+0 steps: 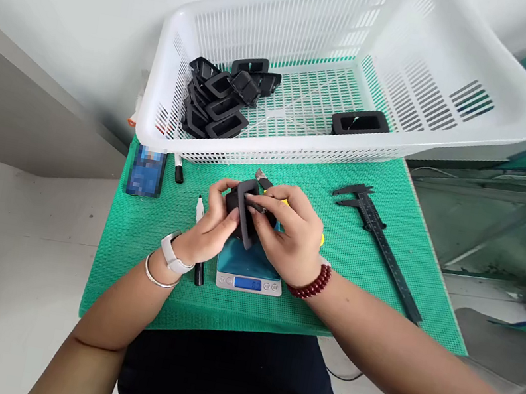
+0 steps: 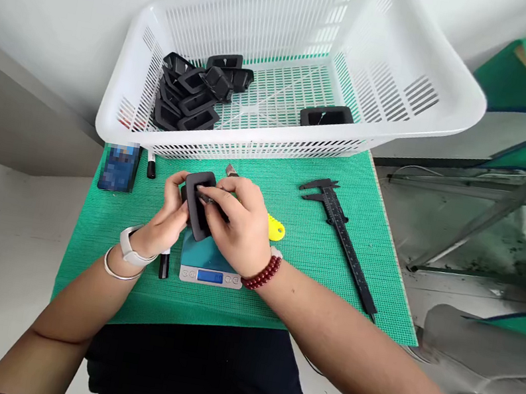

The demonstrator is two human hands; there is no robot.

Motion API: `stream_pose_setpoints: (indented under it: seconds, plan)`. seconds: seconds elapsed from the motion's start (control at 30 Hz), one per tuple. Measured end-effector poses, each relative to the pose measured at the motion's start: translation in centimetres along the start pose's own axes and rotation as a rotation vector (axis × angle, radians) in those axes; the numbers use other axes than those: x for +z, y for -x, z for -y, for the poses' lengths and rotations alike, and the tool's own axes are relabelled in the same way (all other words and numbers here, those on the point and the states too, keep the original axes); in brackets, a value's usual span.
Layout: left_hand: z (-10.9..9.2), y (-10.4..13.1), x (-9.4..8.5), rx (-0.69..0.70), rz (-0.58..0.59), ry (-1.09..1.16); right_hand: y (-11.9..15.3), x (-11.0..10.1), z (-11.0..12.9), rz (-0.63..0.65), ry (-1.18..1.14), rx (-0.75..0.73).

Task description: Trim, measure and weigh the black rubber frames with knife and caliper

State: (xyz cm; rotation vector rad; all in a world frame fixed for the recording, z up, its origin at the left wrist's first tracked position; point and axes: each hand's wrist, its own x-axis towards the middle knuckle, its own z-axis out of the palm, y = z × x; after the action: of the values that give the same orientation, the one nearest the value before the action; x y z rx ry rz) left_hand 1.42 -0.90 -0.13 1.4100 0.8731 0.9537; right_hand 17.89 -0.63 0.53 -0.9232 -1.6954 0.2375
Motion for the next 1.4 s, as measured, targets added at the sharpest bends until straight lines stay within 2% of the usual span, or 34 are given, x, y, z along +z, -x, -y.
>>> stream_pose_setpoints:
  seconds: [0.17, 0.37, 0.53, 0.7, 0.83, 0.93, 1.0, 1.13, 1.23, 1.3, 1.4]
  plan:
    - [-0.2, 0.2, 0.1, 0.046, 0.020, -0.104, 0.1, 0.2, -0.2, 0.064, 0.071, -0.057]
    - [0.3, 0.2, -0.1, 0.044, 0.005, -0.053, 0.0, 0.3, 0.1, 0.138, 0.147, -0.028]
    - [0.2, 0.1, -0.2, 0.002, -0.089, -0.034, -0.5, -0.1, 0.0, 0.287, 0.102, -0.038]
    - [-0.8, -0.1, -0.3, -0.037, -0.192, -0.026, -0.9, -0.6, 0.0, 0.470, 0.006, -0.118]
    - [-1.1, -0.3, -0.3, -0.014, -0.222, -0.053, -1.0, -0.7, 0.2, 0.517, 0.013, -0.153]
    - [-1.0, -0.4, -0.2, -0.020, -0.200, -0.063, -0.9, -0.6, 0.2, 0.481, 0.017, -0.157]
    - [-0.9, -0.6, -0.3, -0.023, -0.203, -0.050, -0.9, -0.7, 0.2, 0.411, -0.035, -0.138]
    - [-0.9, -0.8, -0.6, -0.010, -0.280, 0.015, -0.9, -1.0, 0.1, 0.115, -0.085, -0.008]
    - [-0.9, -0.8, -0.6, -0.076, -0.241, 0.066, -1.1, -1.1, 0.0, -0.060, -0.024, 0.072]
    - [-1.0, -0.7, -0.3, -0.138, -0.179, 0.078, -1.2, -1.1, 0.0, -0.081, -0.038, 0.074]
    - [-1.0, -0.5, 0.0, -0.181, -0.115, 0.062, -1.0, -0.9, 0.2, -0.040, -0.067, 0.033]
